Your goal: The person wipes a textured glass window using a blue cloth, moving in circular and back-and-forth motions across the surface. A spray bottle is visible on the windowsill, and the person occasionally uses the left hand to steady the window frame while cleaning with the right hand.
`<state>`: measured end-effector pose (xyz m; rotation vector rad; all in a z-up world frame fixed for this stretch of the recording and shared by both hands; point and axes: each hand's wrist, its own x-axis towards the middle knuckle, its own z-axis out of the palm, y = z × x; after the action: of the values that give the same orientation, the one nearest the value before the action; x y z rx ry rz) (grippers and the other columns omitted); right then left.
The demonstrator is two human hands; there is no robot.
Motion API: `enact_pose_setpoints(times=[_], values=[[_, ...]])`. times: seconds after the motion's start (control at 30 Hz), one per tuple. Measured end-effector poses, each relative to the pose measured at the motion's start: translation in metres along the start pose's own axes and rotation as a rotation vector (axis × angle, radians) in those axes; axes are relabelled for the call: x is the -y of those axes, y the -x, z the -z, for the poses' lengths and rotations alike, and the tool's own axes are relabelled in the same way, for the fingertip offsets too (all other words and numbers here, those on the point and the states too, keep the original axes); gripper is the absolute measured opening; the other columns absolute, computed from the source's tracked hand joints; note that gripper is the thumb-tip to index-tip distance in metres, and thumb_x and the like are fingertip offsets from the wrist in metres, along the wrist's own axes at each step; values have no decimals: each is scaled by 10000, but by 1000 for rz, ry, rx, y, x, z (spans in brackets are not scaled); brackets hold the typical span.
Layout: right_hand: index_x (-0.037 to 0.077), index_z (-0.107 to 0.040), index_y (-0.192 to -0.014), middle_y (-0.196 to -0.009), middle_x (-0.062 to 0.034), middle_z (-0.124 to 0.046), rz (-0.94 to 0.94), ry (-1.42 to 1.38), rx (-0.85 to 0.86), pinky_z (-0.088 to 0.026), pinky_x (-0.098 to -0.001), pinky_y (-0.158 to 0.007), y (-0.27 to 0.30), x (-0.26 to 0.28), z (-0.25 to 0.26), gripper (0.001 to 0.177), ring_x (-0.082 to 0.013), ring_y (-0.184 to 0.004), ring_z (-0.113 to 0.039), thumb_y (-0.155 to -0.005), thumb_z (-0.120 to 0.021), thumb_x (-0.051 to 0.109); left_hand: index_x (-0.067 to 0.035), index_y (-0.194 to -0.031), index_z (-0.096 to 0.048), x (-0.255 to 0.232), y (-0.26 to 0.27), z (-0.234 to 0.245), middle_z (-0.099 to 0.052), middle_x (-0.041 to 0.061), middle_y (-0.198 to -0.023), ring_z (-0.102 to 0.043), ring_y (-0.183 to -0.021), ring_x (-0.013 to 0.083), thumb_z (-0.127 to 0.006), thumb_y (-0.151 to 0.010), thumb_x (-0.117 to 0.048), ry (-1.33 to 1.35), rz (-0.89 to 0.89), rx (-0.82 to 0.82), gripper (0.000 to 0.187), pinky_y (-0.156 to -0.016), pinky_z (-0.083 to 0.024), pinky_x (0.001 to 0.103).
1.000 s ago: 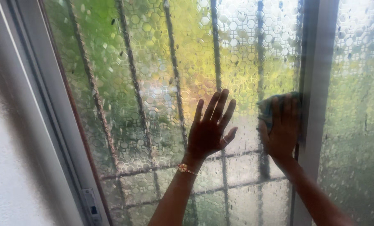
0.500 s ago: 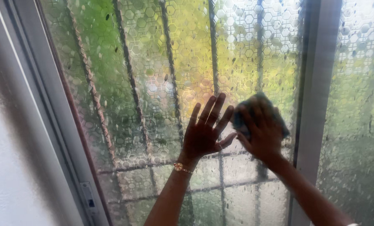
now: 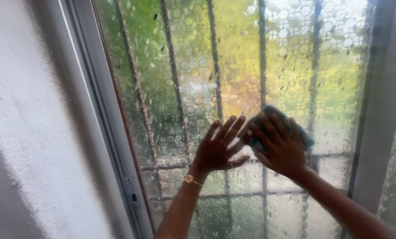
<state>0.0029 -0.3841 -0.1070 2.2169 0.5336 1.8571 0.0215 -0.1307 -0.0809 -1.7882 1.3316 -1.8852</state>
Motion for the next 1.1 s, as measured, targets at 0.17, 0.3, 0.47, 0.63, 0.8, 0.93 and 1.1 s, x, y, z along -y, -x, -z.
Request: enact_pose_setpoints(times=[0.17,0.3,0.47,0.63,0.8,0.93,1.1], values=[[241,-237,-1651,-1731,-148,-131,-79,-161,-45,-110,-640,-1281,-13,-40,8,745,-377,-1606,-113,-975,-463,460,-175,-1592,-401,33,38,30,-349,161,-1678,-334,-1572,308,-474,-1063,-654,30,208,-64,717,-1300,-215,556],[198,-309,-1689,-1741,-177,-218,-328,-94,-139,-126,-634,-1288,-69,21,-25,674,-378,-1620,-161,-1088,-487,446,-183,-1574,-392,31,44,33,-356,138,-1675,-350,-1570,302,-467,-1037,-644,13,387,-199,712,-1291,-221,562],[232,-399,-1591,-1683,-120,-288,41,-92,-27,-103,-628,-1253,-62,131,-24,657,-332,-1574,-194,-976,-541,416,-187,-1607,-340,36,53,33,-331,124,-1694,-342,-1586,311,-450,-1043,-666,70,494,-309,748,-1324,-207,586],[244,-481,-1497,-1637,-130,-342,257,-84,47,-208,-619,-1220,-80,81,16,658,-363,-1512,-288,-884,-592,455,-224,-1626,-327,62,77,49,-304,137,-1704,-316,-1588,325,-452,-1036,-716,39,110,-13,779,-1324,-178,553],[171,-434,-1533,-1550,-161,-371,-308,68,122,-318,-549,-1198,-135,95,-12,513,-325,-1527,-307,-1128,-434,487,-217,-1641,-259,70,114,58,-299,120,-1718,-326,-1599,293,-406,-1032,-705,72,452,-209,794,-1347,-167,571],[209,-309,-1679,-1745,-176,-165,-128,-30,-19,-122,-669,-1255,-124,172,-50,708,-377,-1605,-140,-1062,-429,535,-229,-1647,-224,60,145,60,-293,112,-1716,-310,-1598,299,-420,-1009,-723,28,584,-224,831,-1332,-159,593],[317,-217,-1607,-1713,-74,-69,293,-94,70,-9,-610,-1241,-61,194,-29,738,-299,-1580,-71,-973,-368,663,-233,-1654,-198,55,169,66,-282,129,-1730,-297,-1620,300,-489,-1024,-687,48,537,-164,829,-1336,-174,602]])
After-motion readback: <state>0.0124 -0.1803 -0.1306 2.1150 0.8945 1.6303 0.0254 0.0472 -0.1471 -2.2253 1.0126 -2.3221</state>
